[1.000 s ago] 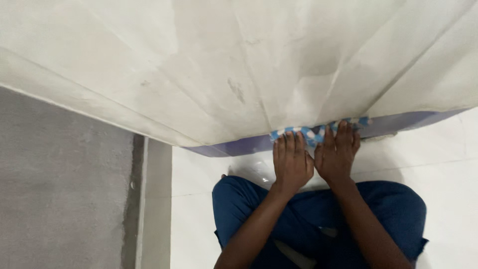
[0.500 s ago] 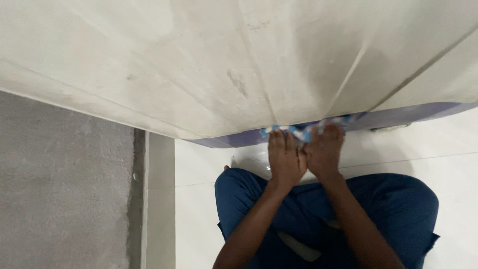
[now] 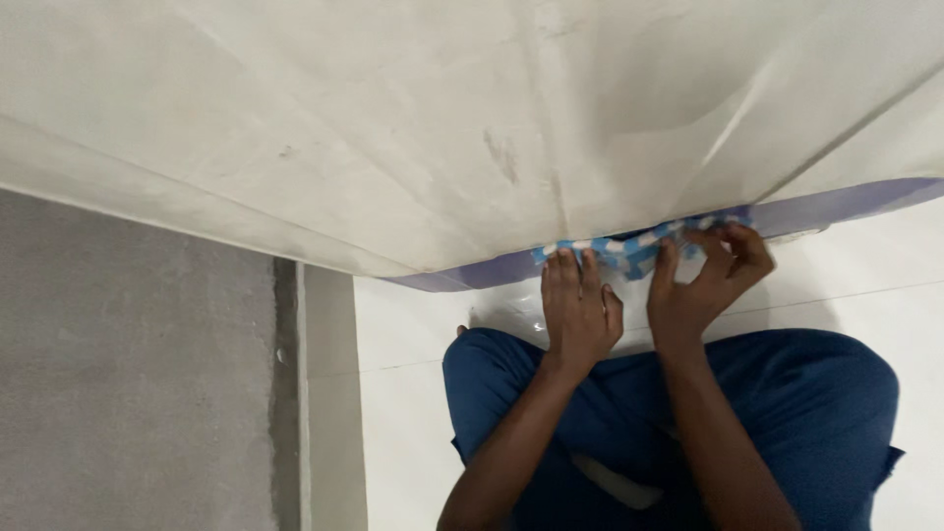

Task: The person wipes the exterior surface of a large white plastic container using a blue and white striped cloth. They scrub the sides and the bottom edge where the container meets the floor.

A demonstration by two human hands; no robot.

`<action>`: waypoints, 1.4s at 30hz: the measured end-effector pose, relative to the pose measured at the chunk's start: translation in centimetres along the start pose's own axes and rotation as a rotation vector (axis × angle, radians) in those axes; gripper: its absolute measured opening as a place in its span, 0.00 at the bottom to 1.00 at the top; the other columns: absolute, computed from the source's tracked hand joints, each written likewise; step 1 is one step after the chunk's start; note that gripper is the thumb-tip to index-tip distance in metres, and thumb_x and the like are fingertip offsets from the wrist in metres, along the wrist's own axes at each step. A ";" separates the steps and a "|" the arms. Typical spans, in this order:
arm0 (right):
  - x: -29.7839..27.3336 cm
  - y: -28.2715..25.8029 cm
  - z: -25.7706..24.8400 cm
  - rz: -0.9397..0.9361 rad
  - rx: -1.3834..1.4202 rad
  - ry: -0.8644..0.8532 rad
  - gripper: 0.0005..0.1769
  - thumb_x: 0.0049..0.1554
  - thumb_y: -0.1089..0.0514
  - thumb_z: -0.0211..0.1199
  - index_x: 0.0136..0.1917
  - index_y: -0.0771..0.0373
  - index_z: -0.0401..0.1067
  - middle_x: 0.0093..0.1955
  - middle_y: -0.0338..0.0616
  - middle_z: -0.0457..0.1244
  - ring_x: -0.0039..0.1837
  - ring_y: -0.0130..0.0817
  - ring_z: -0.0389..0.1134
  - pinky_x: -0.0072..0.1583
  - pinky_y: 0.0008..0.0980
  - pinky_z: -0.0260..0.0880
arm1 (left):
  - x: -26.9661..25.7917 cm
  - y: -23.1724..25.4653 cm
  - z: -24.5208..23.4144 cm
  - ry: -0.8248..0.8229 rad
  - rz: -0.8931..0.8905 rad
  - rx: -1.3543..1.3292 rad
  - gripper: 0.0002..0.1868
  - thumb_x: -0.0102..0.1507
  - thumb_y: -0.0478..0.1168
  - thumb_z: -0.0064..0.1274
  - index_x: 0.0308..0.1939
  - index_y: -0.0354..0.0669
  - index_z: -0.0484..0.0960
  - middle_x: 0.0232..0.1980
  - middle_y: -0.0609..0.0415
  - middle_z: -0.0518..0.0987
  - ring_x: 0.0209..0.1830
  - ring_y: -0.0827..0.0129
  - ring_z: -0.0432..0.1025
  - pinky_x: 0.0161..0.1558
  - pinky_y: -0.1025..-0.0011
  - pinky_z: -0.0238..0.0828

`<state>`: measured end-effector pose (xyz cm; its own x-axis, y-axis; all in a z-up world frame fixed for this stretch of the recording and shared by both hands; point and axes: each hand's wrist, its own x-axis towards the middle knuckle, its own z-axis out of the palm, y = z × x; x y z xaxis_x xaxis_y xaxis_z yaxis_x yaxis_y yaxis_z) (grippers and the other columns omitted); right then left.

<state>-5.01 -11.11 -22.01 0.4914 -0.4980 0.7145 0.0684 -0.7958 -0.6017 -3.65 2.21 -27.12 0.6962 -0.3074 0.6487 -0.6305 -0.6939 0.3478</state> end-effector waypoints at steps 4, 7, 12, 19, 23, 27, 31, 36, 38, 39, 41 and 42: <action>0.5 -1.2 1.2 0.168 0.312 0.001 0.08 0.71 0.64 0.57 0.60 0.71 0.66 0.61 0.51 0.50 0.62 0.41 0.58 0.56 0.29 0.69 | -0.2 -0.3 0.0 0.079 0.014 0.009 0.33 0.65 0.36 0.50 0.74 0.27 0.64 0.78 0.24 0.56 0.76 0.29 0.58 0.75 0.37 0.52; -0.8 -1.6 2.9 0.226 0.276 0.036 0.05 0.70 0.65 0.60 0.56 0.70 0.68 0.59 0.49 0.54 0.55 0.37 0.58 0.51 0.28 0.60 | -0.6 -0.9 0.6 -0.040 -0.069 0.066 0.32 0.65 0.38 0.53 0.73 0.29 0.67 0.77 0.28 0.58 0.76 0.33 0.58 0.78 0.38 0.52; -4.2 -2.3 5.7 -0.060 0.198 -0.083 0.02 0.60 0.67 0.64 0.45 0.67 0.71 0.55 0.51 0.59 0.58 0.42 0.61 0.55 0.41 0.65 | -0.8 0.0 0.3 -0.393 -0.253 -0.144 0.33 0.63 0.49 0.57 0.66 0.31 0.70 0.66 0.31 0.67 0.74 0.35 0.60 0.82 0.39 0.39; -4.6 1.5 4.1 0.018 0.146 -0.053 0.07 0.61 0.70 0.62 0.53 0.71 0.69 0.57 0.56 0.58 0.61 0.51 0.62 0.62 0.47 0.67 | -1.9 1.1 2.1 -0.367 -0.120 -0.078 0.35 0.58 0.47 0.61 0.65 0.31 0.71 0.76 0.29 0.64 0.77 0.34 0.56 0.78 0.43 0.41; -3.2 2.6 2.7 0.111 0.307 -0.117 0.05 0.65 0.69 0.59 0.54 0.71 0.68 0.58 0.57 0.57 0.60 0.49 0.64 0.58 0.39 0.73 | -1.5 0.8 3.2 -0.350 -0.061 -0.017 0.35 0.62 0.41 0.54 0.70 0.27 0.70 0.75 0.30 0.66 0.76 0.39 0.61 0.77 0.42 0.46; -1.1 1.1 1.3 0.023 0.230 -0.108 0.06 0.61 0.67 0.65 0.52 0.68 0.71 0.56 0.56 0.57 0.57 0.48 0.64 0.57 0.41 0.69 | -0.6 -0.4 3.2 -0.040 -0.021 0.066 0.31 0.63 0.39 0.51 0.70 0.29 0.70 0.72 0.27 0.65 0.73 0.34 0.60 0.76 0.40 0.49; -1.7 1.1 2.7 -0.046 0.214 -0.061 0.06 0.62 0.67 0.67 0.52 0.68 0.72 0.55 0.55 0.58 0.55 0.47 0.64 0.57 0.41 0.66 | -1.5 -0.7 2.8 -0.057 -0.083 0.053 0.34 0.61 0.39 0.52 0.70 0.27 0.68 0.72 0.24 0.64 0.73 0.27 0.59 0.76 0.38 0.49; -4.9 3.9 4.0 -0.006 0.093 -0.128 0.08 0.59 0.68 0.63 0.53 0.70 0.71 0.56 0.57 0.58 0.58 0.52 0.63 0.60 0.46 0.66 | -1.4 1.8 1.7 -0.407 -0.104 -0.113 0.38 0.59 0.43 0.55 0.71 0.27 0.66 0.75 0.26 0.62 0.74 0.32 0.55 0.74 0.42 0.44; -5.3 4.6 3.8 0.065 0.115 -0.149 0.08 0.60 0.68 0.62 0.54 0.70 0.71 0.56 0.56 0.58 0.59 0.52 0.63 0.61 0.46 0.67 | -1.1 2.3 1.4 -0.454 -0.128 -0.146 0.39 0.58 0.44 0.55 0.69 0.23 0.65 0.76 0.27 0.60 0.76 0.34 0.53 0.75 0.41 0.42; -5.2 4.8 3.7 0.084 0.142 -0.155 0.07 0.60 0.68 0.62 0.53 0.71 0.71 0.55 0.55 0.59 0.58 0.51 0.64 0.59 0.45 0.68 | -1.0 2.4 1.5 -0.466 -0.144 -0.142 0.39 0.58 0.44 0.55 0.69 0.23 0.64 0.77 0.27 0.59 0.76 0.35 0.52 0.75 0.41 0.41; -4.8 4.7 2.8 0.135 0.216 -0.149 0.07 0.61 0.68 0.62 0.54 0.71 0.70 0.56 0.55 0.60 0.57 0.49 0.65 0.58 0.41 0.71 | -1.3 3.1 1.9 -0.466 -0.143 -0.105 0.38 0.60 0.44 0.53 0.71 0.25 0.64 0.79 0.29 0.58 0.78 0.38 0.52 0.77 0.41 0.40; -4.4 4.2 2.8 0.168 0.275 -0.132 0.07 0.62 0.68 0.61 0.55 0.71 0.70 0.57 0.55 0.60 0.57 0.47 0.66 0.57 0.38 0.74 | -1.2 2.8 1.9 -0.451 -0.124 -0.059 0.37 0.62 0.43 0.52 0.73 0.27 0.65 0.80 0.32 0.59 0.79 0.40 0.52 0.77 0.40 0.40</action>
<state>-4.45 -11.24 -28.70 0.6223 -0.5515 0.5555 0.1996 -0.5745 -0.7938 -5.61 -0.61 -28.16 0.8390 -0.4855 0.2457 -0.5424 -0.7089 0.4508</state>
